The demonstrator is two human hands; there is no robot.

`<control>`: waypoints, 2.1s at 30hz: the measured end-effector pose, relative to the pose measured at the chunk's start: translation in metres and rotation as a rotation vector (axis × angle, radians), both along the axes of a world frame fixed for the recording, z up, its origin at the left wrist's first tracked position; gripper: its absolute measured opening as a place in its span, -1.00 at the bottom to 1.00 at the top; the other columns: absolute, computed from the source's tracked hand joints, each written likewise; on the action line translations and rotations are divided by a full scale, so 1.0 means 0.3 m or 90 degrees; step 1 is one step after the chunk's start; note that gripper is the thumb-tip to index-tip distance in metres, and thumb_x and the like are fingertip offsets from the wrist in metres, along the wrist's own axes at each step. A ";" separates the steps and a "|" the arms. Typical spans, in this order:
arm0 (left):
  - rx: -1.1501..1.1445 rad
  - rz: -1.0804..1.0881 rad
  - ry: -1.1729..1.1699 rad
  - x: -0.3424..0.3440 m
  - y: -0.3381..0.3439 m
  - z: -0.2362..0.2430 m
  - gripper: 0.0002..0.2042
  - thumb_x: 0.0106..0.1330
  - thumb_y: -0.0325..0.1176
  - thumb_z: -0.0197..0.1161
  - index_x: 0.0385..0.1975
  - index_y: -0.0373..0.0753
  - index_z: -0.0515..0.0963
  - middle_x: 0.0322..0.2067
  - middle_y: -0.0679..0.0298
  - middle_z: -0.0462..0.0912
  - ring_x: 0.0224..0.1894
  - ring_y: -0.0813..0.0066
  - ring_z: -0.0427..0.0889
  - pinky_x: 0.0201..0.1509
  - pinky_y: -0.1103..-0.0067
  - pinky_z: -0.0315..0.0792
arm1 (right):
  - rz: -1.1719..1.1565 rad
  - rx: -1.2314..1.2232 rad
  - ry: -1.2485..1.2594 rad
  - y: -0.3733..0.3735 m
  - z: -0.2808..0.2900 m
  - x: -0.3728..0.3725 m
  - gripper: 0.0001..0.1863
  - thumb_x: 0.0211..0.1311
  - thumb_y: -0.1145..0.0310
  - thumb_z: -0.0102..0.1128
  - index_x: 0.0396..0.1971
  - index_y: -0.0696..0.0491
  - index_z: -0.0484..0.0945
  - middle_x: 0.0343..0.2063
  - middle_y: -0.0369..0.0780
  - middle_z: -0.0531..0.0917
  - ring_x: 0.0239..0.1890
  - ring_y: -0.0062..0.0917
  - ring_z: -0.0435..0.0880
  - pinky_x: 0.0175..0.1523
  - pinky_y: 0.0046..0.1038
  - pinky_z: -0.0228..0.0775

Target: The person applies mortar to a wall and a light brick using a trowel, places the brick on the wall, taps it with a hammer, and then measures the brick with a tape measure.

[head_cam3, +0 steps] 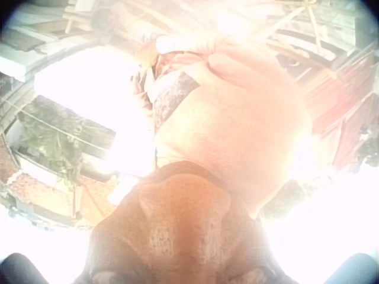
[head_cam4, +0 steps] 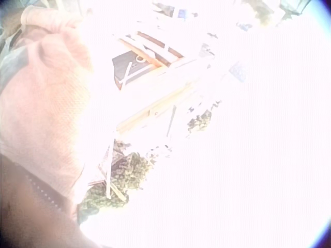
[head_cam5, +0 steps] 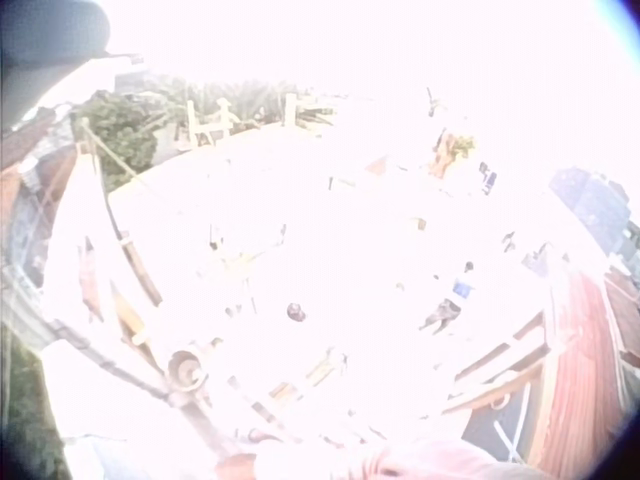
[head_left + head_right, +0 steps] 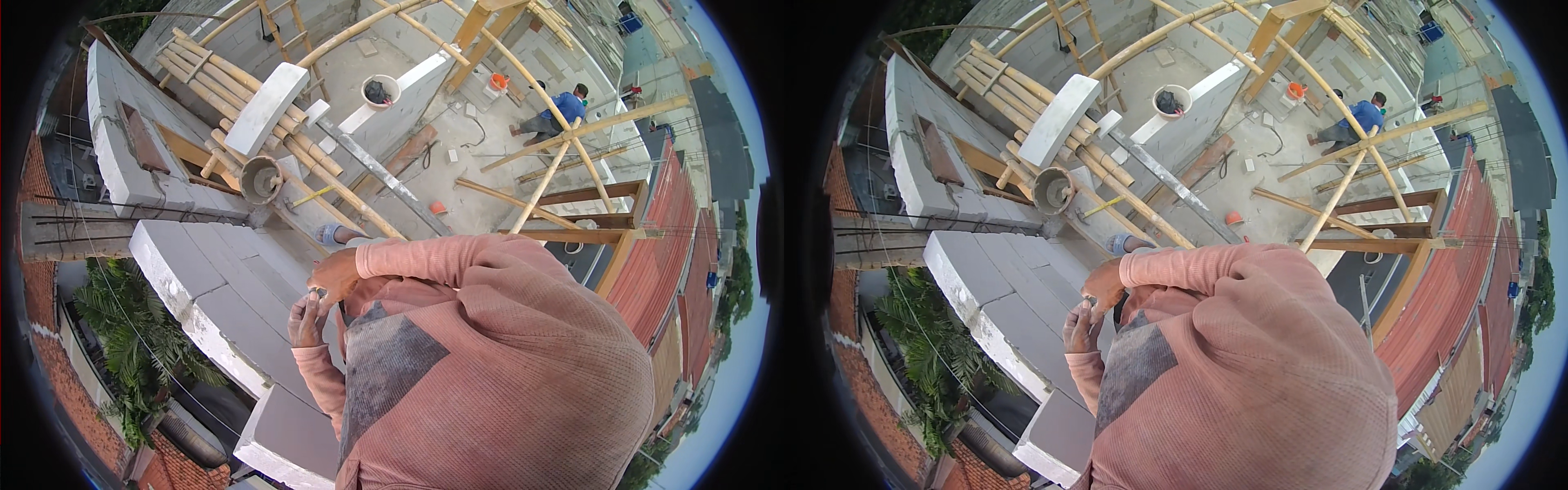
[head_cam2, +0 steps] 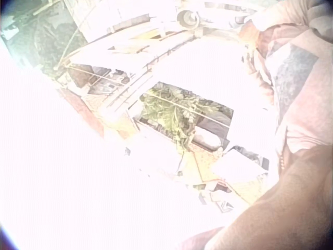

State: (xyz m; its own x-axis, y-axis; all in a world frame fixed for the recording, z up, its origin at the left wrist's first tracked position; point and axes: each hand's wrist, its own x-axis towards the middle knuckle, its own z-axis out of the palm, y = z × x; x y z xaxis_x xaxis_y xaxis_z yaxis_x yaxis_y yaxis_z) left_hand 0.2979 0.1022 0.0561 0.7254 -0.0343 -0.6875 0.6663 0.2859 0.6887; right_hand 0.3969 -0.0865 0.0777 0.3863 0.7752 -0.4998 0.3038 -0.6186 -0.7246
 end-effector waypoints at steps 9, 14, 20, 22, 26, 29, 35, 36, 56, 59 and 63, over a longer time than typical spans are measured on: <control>-0.091 0.346 -0.029 -0.048 0.158 0.011 -0.87 0.35 -0.42 0.36 -0.32 -0.08 0.50 -0.44 0.41 0.63 -0.41 0.64 0.65 -0.31 0.68 0.63 | 0.052 -0.187 -0.057 -0.272 0.105 0.212 -0.45 0.37 -0.11 -0.01 -0.02 0.10 0.58 -0.23 0.08 0.70 -0.11 -0.03 0.67 -0.05 -0.10 0.47; -0.234 0.543 -0.108 0.034 0.171 0.058 -0.85 0.36 -0.37 0.36 -0.22 -0.16 0.50 -0.22 0.27 0.74 -0.42 0.67 0.64 -0.36 0.74 0.58 | -0.088 -0.348 -0.238 -0.792 0.129 0.429 -0.33 0.38 -0.03 0.04 0.23 0.26 0.43 0.18 0.08 0.54 0.29 -0.05 0.45 0.37 -0.17 0.26; -0.332 0.873 -0.225 -0.002 0.109 0.006 -0.81 0.35 -0.48 0.33 -0.12 -0.23 0.49 -0.14 0.17 0.71 -0.31 0.63 0.67 -0.20 0.71 0.65 | -0.114 -0.241 -0.227 -0.535 0.167 0.543 -0.51 0.41 0.07 0.04 0.13 0.13 0.51 -0.01 0.11 0.63 0.14 -0.01 0.58 0.21 -0.15 0.35; -0.331 0.917 -0.255 0.000 0.123 0.039 -0.82 0.35 -0.50 0.33 -0.11 -0.25 0.51 -0.11 0.16 0.70 -0.23 0.60 0.68 -0.11 0.69 0.65 | -0.139 -0.209 -0.186 -0.419 0.180 0.545 -0.51 0.41 0.08 0.05 0.13 0.14 0.51 -0.04 0.11 0.65 0.12 -0.02 0.59 0.18 -0.17 0.37; -0.431 1.078 -0.334 -0.020 0.198 0.041 -0.79 0.30 -0.62 0.31 -0.10 -0.40 0.54 -0.07 0.09 0.65 0.00 0.42 0.66 0.15 0.63 0.64 | -0.088 -0.141 -0.181 -0.175 0.205 0.568 -0.50 0.41 0.08 0.06 0.13 0.18 0.52 -0.02 0.11 0.65 0.10 -0.02 0.61 0.17 -0.23 0.38; -0.483 1.187 -0.391 -0.046 0.229 0.066 -0.76 0.25 -0.68 0.33 -0.10 -0.47 0.53 -0.06 0.06 0.64 0.06 0.32 0.65 0.23 0.58 0.63 | -0.042 -0.070 -0.258 -0.067 0.181 0.618 -0.47 0.40 0.08 0.07 0.12 0.23 0.53 0.03 0.12 0.63 0.14 -0.03 0.59 0.21 -0.26 0.37; -0.524 1.243 -0.472 -0.092 0.270 0.091 -0.79 0.27 -0.63 0.34 -0.12 -0.44 0.55 -0.05 0.07 0.66 0.01 0.33 0.66 0.19 0.52 0.64 | 0.095 0.017 -0.356 0.115 0.219 0.783 -0.49 0.36 0.09 0.12 0.07 0.22 0.57 0.04 0.11 0.62 0.14 -0.02 0.58 0.23 -0.25 0.36; -0.504 1.268 -0.475 -0.094 0.266 0.099 -0.79 0.29 -0.57 0.35 -0.11 -0.39 0.56 -0.04 0.13 0.66 -0.03 0.38 0.65 0.13 0.51 0.63 | 0.151 0.038 -0.355 0.153 0.243 0.813 -0.50 0.35 0.10 0.14 0.06 0.21 0.58 0.04 0.10 0.63 0.12 -0.02 0.58 0.22 -0.25 0.37; -0.231 1.379 -0.310 -0.002 0.240 0.057 -0.71 0.46 -0.30 0.21 0.13 -0.12 0.50 0.07 0.50 0.65 -0.17 0.63 0.56 -0.15 0.57 0.43 | 0.444 -0.128 -0.781 0.318 0.598 2.096 -0.81 0.36 0.33 0.06 -0.24 0.11 0.57 -0.40 -0.14 0.63 -0.36 -0.29 0.61 -0.12 -0.31 0.43; -0.163 1.425 -0.298 -0.054 0.262 0.025 -0.68 0.46 -0.31 0.20 0.16 -0.19 0.48 0.15 0.45 0.61 -0.02 0.58 0.55 -0.04 0.56 0.44 | 0.404 -0.043 -0.638 0.470 0.432 1.983 -0.74 0.37 0.32 -0.03 -0.24 0.17 0.60 -0.30 0.00 0.68 -0.23 -0.10 0.67 -0.09 -0.22 0.46; -0.142 1.436 -0.266 -0.029 0.288 0.042 -0.63 0.47 -0.32 0.16 0.22 -0.28 0.42 0.21 0.37 0.56 0.14 0.47 0.49 0.12 0.51 0.43 | 0.410 -0.136 -0.579 0.676 0.347 1.777 -0.64 0.39 0.24 -0.04 -0.15 0.18 0.64 -0.23 0.05 0.71 -0.15 -0.06 0.71 -0.05 -0.22 0.51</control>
